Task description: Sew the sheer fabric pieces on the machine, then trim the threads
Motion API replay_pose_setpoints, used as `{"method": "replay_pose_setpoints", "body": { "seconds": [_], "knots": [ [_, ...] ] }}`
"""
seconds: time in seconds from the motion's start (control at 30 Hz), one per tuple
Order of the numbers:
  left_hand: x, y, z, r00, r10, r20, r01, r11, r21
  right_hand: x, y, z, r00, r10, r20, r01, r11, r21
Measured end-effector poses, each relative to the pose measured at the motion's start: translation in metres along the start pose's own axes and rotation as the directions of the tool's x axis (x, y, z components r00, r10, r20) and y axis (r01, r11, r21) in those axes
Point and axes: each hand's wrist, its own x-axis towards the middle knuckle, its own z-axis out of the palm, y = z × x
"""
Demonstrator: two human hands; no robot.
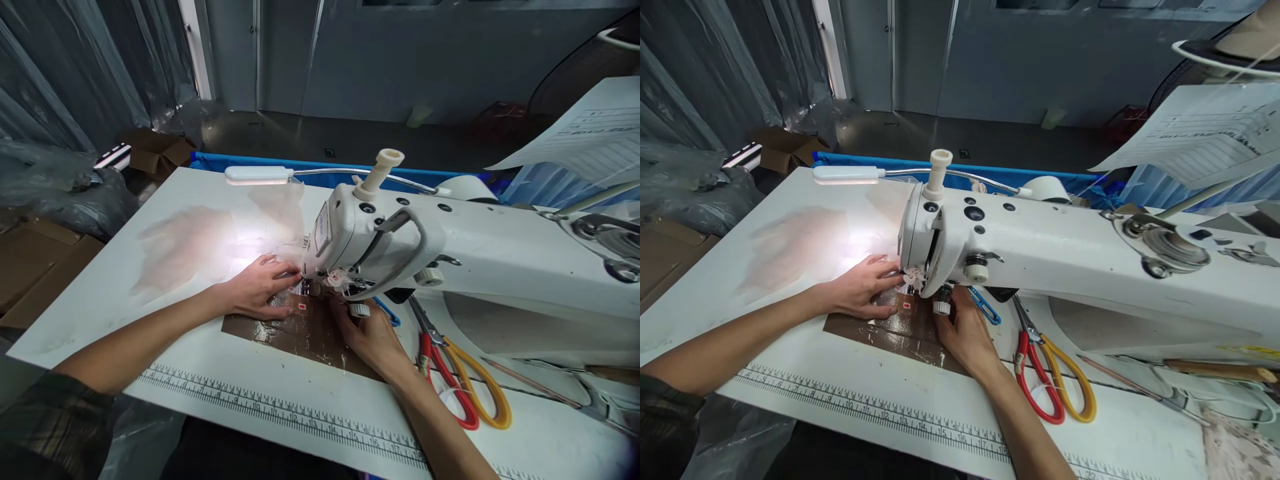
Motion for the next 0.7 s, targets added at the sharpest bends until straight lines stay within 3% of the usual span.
{"method": "replay_pose_setpoints", "body": {
  "seconds": [0.17,0.3,0.53,0.7],
  "knots": [
    [0.008,-0.013,-0.009,0.998,-0.023,0.055,0.034,0.979,-0.201,-0.001,0.0,0.002,1.0,0.006,-0.017,-0.005,0.998,0.07],
    [0.033,-0.035,-0.012,0.991,-0.113,0.075,0.13,0.95,-0.285,-0.002,-0.001,0.002,1.0,-0.002,-0.027,0.004,0.997,0.076],
    [0.081,-0.062,-0.013,0.952,-0.256,-0.169,0.256,0.966,-0.024,-0.002,0.003,0.002,0.996,-0.086,-0.03,0.088,0.995,0.04],
    [0.076,-0.067,0.002,0.976,-0.145,-0.16,0.171,0.971,0.164,-0.003,0.008,0.006,0.991,-0.129,-0.025,0.129,0.992,-0.007]
  ]
}}
